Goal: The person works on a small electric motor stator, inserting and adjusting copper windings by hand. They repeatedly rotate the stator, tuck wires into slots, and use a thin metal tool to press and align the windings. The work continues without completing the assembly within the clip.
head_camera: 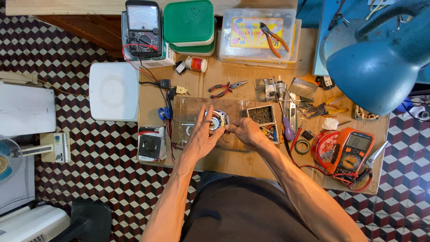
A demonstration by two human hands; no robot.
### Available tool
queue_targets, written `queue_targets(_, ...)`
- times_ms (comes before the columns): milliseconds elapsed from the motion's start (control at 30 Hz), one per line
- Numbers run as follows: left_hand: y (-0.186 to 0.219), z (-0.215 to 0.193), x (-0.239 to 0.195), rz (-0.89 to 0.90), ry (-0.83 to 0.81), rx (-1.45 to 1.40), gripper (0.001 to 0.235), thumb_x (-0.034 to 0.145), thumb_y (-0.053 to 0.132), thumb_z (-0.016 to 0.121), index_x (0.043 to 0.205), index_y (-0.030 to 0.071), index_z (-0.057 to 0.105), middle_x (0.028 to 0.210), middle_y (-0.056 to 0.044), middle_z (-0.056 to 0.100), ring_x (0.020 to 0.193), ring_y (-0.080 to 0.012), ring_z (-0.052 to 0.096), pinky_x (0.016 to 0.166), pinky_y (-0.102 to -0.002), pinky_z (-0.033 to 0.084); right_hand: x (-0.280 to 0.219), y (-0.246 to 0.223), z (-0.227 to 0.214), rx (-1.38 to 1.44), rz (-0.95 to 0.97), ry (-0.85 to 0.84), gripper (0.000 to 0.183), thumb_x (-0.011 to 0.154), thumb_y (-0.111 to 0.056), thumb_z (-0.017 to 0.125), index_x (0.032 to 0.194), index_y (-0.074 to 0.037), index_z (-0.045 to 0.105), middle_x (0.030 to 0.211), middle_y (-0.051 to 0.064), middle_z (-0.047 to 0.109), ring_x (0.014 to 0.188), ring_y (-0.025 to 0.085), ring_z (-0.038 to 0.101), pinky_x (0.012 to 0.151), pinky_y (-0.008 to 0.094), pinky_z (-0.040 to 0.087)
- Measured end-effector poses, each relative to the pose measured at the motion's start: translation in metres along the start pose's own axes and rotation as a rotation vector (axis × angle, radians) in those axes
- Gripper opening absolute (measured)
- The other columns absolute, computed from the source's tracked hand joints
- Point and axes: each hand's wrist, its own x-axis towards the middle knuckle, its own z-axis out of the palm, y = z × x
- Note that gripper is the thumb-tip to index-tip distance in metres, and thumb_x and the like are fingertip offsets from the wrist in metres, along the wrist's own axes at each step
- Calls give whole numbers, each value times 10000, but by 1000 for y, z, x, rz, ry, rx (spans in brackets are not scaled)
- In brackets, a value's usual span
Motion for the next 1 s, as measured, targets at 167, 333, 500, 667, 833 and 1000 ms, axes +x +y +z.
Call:
queue_targets(167,6,2,-2,10,40,-11,828,933,325,689,1605,95,263,1694,-240,133,1513,-415,308,1161,-452,400,-11,5,4,193,-81,26,327,949,-323,694,961,-1,746,754,82,716,720,141,602,704,357,518)
queue_targets(333,6,3,-3,7,51,1,824,943,303,692,1607,82,257,1697,-242,106,1522,-415,291,1162,-443,396,-8,-6,-6,146,-64,-35,274,914,-267,658,971,-19,763,732,96,697,700,159,601,691,374,520)
queue_targets(500,4,4,-1,-28,28,2,819,943,299,675,1611,114,238,1701,-233,75,1516,-414,279,1151,-435,406,-14,-17,-7,68,-86,-25,302,906,-248,621,974,12,758,721,169,676,683,212,613,686,407,529)
queue_targets(667,0,6,-2,28,58,45,800,967,268,678,1618,117,239,1695,-240,93,1526,-436,264,1173,-459,374,-17,-26,-5,13,-113,1,301,898,-243,617,976,11,759,693,234,671,648,271,632,663,434,539)
queue_targets(833,-5,9,-1,18,74,55,805,950,246,687,1609,134,238,1693,-238,112,1515,-427,282,1176,-454,382,-25,-30,0,58,-143,45,323,901,-291,660,954,14,755,697,232,671,651,255,648,676,420,539)
queue_targets(1000,-7,12,-1,61,94,51,800,953,243,672,1621,127,246,1696,-245,119,1536,-456,227,1200,-486,343,-26,-20,6,123,-137,69,335,923,-302,681,939,28,738,708,189,671,673,222,618,672,422,527)
